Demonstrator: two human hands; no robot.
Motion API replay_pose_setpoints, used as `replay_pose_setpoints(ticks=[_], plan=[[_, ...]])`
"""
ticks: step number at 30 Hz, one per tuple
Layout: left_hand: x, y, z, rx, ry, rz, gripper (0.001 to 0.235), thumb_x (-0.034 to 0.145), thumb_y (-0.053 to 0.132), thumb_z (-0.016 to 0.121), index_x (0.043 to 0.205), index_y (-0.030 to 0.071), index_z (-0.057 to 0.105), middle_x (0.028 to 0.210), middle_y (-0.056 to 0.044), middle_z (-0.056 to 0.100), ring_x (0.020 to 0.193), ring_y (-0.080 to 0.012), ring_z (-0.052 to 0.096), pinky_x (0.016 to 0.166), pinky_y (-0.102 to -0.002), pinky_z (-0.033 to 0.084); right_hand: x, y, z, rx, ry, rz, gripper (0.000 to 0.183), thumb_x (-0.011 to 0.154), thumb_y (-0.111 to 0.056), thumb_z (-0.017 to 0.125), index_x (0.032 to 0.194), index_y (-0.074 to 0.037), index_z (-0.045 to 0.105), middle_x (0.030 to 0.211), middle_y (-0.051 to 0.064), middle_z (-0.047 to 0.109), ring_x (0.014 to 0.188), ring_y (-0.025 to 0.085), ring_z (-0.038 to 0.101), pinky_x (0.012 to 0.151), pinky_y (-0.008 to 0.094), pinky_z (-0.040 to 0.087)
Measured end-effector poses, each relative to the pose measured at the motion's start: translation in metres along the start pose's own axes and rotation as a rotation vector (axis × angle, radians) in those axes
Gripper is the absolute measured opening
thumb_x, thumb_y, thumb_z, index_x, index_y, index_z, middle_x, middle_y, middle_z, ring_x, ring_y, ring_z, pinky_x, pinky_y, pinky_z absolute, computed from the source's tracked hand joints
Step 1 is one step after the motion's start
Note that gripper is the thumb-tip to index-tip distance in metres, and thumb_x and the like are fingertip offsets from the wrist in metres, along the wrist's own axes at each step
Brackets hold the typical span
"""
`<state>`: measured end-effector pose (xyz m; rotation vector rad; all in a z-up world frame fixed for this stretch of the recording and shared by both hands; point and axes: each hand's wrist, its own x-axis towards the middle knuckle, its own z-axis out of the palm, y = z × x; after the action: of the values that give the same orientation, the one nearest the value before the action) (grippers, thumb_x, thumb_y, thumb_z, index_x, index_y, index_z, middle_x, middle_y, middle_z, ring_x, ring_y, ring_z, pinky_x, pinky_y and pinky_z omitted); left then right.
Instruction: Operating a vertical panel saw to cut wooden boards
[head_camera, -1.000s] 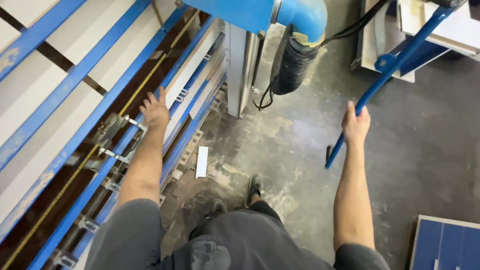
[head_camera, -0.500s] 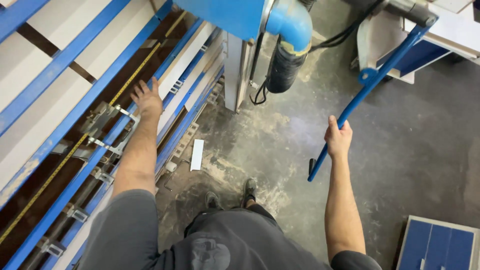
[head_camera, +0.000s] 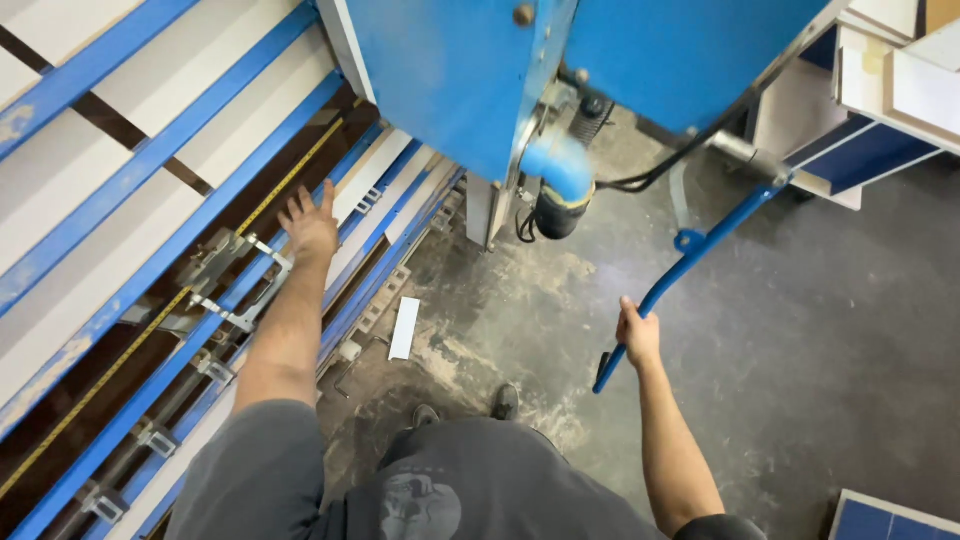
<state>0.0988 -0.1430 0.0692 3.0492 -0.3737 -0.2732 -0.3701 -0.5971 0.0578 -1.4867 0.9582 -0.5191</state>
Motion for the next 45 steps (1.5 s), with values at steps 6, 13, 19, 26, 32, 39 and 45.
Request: replay_pose_setpoints(ticks=[6, 13, 19, 26, 32, 39, 45], plan=[[-0.011, 0.007, -0.01, 0.013, -0.008, -0.012, 0.084, 0.106, 0.024, 0.06, 0.168, 0.036, 0.006, 0.17, -0.022, 0.016, 0.155, -0.0466, 0.015, 0.122, -0.069, 0.013, 0.024, 0.062, 0.002, -0.099, -0.013, 0.125, 0.056, 0.1, -0.039, 0.068, 0.055, -0.008, 0.055, 0.041, 0.012, 0.047, 0.035, 0.022, 0.053, 0.038, 0.03, 0.041], [-0.001, 0.008, 0.0, 0.101, -0.042, -0.036, 0.103, 0.097, 0.018, 0.071, 0.168, 0.031, -0.002, 0.168, -0.025, 0.019, 0.153, -0.0487, 0.017, 0.12, -0.069, 0.014, 0.035, 0.111, 0.009, -0.182, -0.034, 0.214, 0.057, 0.096, -0.042, 0.069, 0.053, -0.006, 0.057, 0.04, 0.014, 0.05, 0.038, 0.024, 0.056, 0.042, 0.031, 0.042], [-0.009, 0.013, -0.006, 0.138, -0.012, -0.033, 0.109, 0.092, 0.023, 0.078, 0.168, 0.029, 0.0, 0.166, -0.026, 0.019, 0.151, -0.0485, 0.02, 0.118, -0.067, 0.019, 0.036, 0.134, 0.026, -0.19, -0.04, 0.299, 0.057, 0.092, -0.041, 0.072, 0.05, -0.006, 0.059, 0.041, 0.015, 0.052, 0.039, 0.024, 0.058, 0.046, 0.031, 0.043], [-0.009, 0.01, 0.0, 0.155, 0.057, -0.007, 0.094, 0.1, 0.026, 0.069, 0.168, 0.026, 0.004, 0.164, -0.026, 0.024, 0.15, -0.0477, 0.025, 0.118, -0.066, 0.022, 0.067, 0.215, 0.05, -0.18, -0.032, 0.351, 0.052, 0.091, -0.037, 0.072, 0.05, -0.008, 0.059, 0.041, 0.013, 0.052, 0.04, 0.023, 0.059, 0.048, 0.031, 0.043], [-0.009, 0.012, -0.001, 0.191, 0.068, -0.005, 0.095, 0.098, 0.03, 0.07, 0.169, 0.027, 0.007, 0.164, -0.027, 0.025, 0.15, -0.0477, 0.027, 0.117, -0.064, 0.023, 0.077, 0.236, 0.072, -0.16, -0.023, 0.42, 0.043, 0.09, -0.037, 0.074, 0.059, -0.009, 0.064, 0.051, 0.013, 0.06, 0.051, 0.023, 0.066, 0.056, 0.031, 0.048], [-0.009, 0.016, -0.004, 0.17, 0.07, -0.011, 0.095, 0.097, 0.03, 0.071, 0.168, 0.026, 0.009, 0.163, -0.027, 0.026, 0.149, -0.0485, 0.029, 0.117, -0.065, 0.023, 0.099, 0.217, 0.09, -0.17, -0.062, 0.45, 0.047, 0.09, -0.048, 0.077, 0.073, -0.005, 0.069, 0.069, 0.015, 0.07, 0.071, 0.026, 0.075, 0.071, 0.036, 0.055], [-0.011, 0.01, 0.0, 0.127, 0.12, 0.033, 0.097, 0.093, 0.028, 0.076, 0.169, 0.026, 0.014, 0.161, -0.029, 0.031, 0.147, -0.0502, 0.032, 0.115, -0.066, 0.025, 0.156, 0.191, 0.078, -0.445, -0.16, 0.496, 0.056, 0.089, -0.055, 0.076, 0.085, 0.001, 0.075, 0.074, 0.021, 0.074, 0.067, 0.03, 0.076, 0.057, 0.043, 0.062]])
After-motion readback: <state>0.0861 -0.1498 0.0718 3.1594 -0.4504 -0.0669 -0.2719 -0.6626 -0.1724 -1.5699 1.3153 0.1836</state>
